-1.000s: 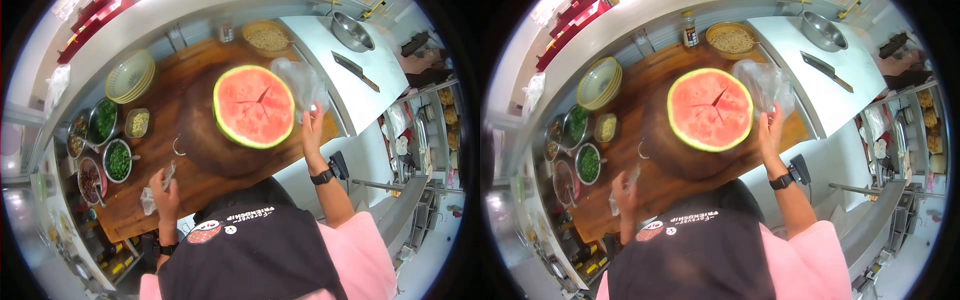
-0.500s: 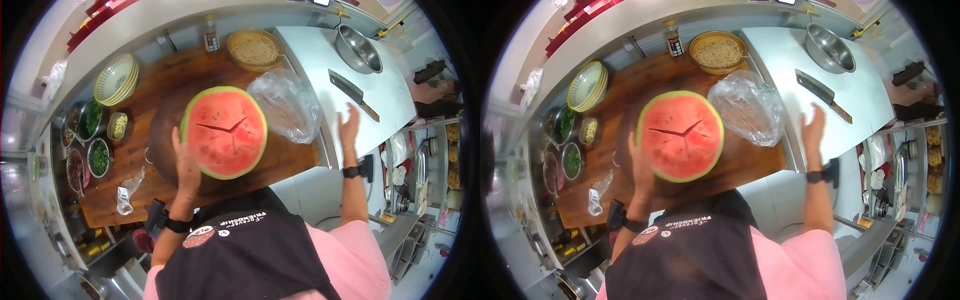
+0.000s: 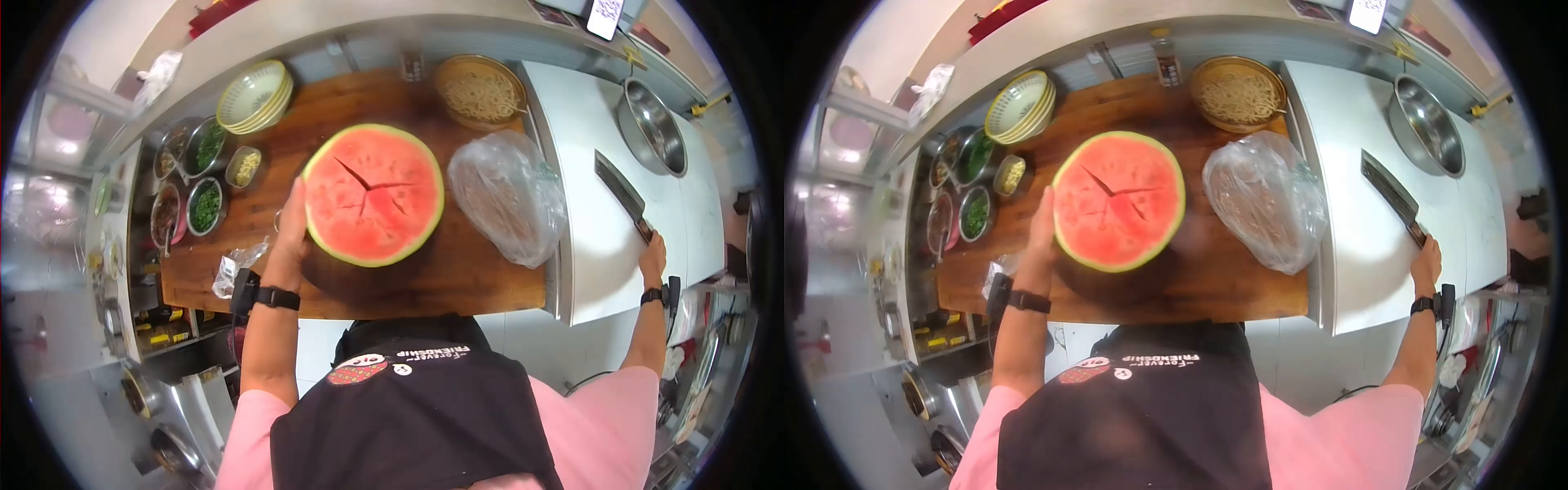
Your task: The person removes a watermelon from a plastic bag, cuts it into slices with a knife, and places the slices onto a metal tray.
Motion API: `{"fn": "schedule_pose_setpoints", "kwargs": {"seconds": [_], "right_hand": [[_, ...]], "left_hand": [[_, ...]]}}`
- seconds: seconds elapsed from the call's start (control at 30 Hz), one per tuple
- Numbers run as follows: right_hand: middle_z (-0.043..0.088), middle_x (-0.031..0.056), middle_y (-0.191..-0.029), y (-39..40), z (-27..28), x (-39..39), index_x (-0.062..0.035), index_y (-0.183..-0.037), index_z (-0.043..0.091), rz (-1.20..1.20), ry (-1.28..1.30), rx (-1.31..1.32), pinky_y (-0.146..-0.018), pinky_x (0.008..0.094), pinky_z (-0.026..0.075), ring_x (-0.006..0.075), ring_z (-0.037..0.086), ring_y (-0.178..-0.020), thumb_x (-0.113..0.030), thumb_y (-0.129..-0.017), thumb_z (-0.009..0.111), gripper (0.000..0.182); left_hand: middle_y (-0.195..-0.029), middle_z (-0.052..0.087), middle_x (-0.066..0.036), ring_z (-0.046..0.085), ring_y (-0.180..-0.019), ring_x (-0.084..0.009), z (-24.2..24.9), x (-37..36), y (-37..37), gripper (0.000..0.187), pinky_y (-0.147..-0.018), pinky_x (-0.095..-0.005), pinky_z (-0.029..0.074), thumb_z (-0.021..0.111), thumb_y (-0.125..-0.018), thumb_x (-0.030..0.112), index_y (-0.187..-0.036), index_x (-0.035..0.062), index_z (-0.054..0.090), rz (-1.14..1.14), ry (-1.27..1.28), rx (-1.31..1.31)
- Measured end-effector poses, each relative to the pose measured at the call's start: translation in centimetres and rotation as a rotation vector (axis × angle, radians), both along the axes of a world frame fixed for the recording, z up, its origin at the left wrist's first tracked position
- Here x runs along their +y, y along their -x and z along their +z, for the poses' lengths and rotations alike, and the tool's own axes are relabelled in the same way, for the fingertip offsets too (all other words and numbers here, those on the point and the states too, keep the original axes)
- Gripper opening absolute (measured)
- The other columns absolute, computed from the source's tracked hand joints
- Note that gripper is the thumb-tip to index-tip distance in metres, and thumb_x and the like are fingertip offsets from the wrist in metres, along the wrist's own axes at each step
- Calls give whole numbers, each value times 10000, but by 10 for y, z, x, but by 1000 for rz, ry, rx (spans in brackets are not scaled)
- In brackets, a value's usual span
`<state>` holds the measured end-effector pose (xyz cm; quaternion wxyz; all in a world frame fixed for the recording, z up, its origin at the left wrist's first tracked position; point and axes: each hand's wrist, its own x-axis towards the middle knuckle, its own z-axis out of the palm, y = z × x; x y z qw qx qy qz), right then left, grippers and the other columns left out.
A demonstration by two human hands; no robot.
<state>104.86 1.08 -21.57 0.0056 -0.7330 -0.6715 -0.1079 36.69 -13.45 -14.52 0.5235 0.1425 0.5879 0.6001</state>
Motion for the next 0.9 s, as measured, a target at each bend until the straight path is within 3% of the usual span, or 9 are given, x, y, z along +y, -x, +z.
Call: {"fn": "schedule_pose_setpoints", "kwargs": {"seconds": [0.13,0.3,0.33,0.4,0.43,0.6,0.7,0.77,0.9], "right_hand": [[490,182,-990,19,25,-3,-38,-1058,441,-19,342,-42,-775,423,418,375,489,-887,-37,-658,518,407],[512,180,-721,57,38,-49,6,-820,474,105,-54,273,-617,404,406,357,494,-650,-85,-715,538,152],[488,161,-696,72,47,-62,-14,-814,471,69,-31,319,-610,385,411,320,515,-670,-114,-750,544,139],[409,13,-588,163,90,-122,-42,-829,474,-60,-34,980,-446,223,352,68,424,-512,-148,-825,536,123],[429,-34,-617,190,96,-140,-58,-893,457,78,-26,1216,-419,177,318,27,395,-488,-162,-841,520,133],[485,8,-676,330,107,-211,-32,-1026,392,208,241,1609,-445,204,386,68,451,-517,-101,-824,519,248],[551,45,-720,375,95,-232,-22,-1180,347,186,422,1469,-492,231,428,78,511,-540,-150,-809,555,445],[573,85,-733,385,92,-239,-42,-1166,372,248,491,1345,-512,273,448,154,567,-564,-188,-804,570,438],[586,135,-775,388,71,-254,-43,-1145,396,347,336,1175,-559,324,467,270,599,-637,-222,-793,586,438]], "left_hand": [[-1134,510,-118,505,-1014,-200,0,-1,4,485,-863,-314,412,394,-886,397,-1157,-3,445,-47,-12,-76],[-1089,531,-98,519,-963,-179,-17,9,19,449,-828,-302,423,414,-884,380,-1106,-3,488,-89,-86,-99],[-1079,536,-92,521,-956,-174,-20,12,25,432,-823,-300,425,421,-884,370,-1097,2,493,-133,-101,-115],[-1069,540,-87,523,-949,-169,-19,22,28,415,-818,-299,427,427,-884,360,-1088,6,498,-198,-127,-143],[-1059,544,-85,524,-945,-166,-11,25,27,394,-812,-296,430,428,-886,343,-1079,8,503,-194,-101,-132],[-1042,548,-85,520,-943,-160,-20,29,31,361,-813,-288,424,408,-899,293,-1084,-2,501,-227,-129,-203],[-1045,543,-79,514,-952,-154,-10,11,10,350,-827,-283,412,379,-910,258,-1101,-13,492,-176,-289,32],[-1063,534,-77,507,-958,-146,-7,4,3,352,-836,-277,401,359,-915,240,-1116,-21,483,-128,-269,267],[-1053,534,-76,506,-947,-133,-16,17,12,345,-824,-262,401,351,-918,237,-1100,-21,491,-219,-301,141]]}}
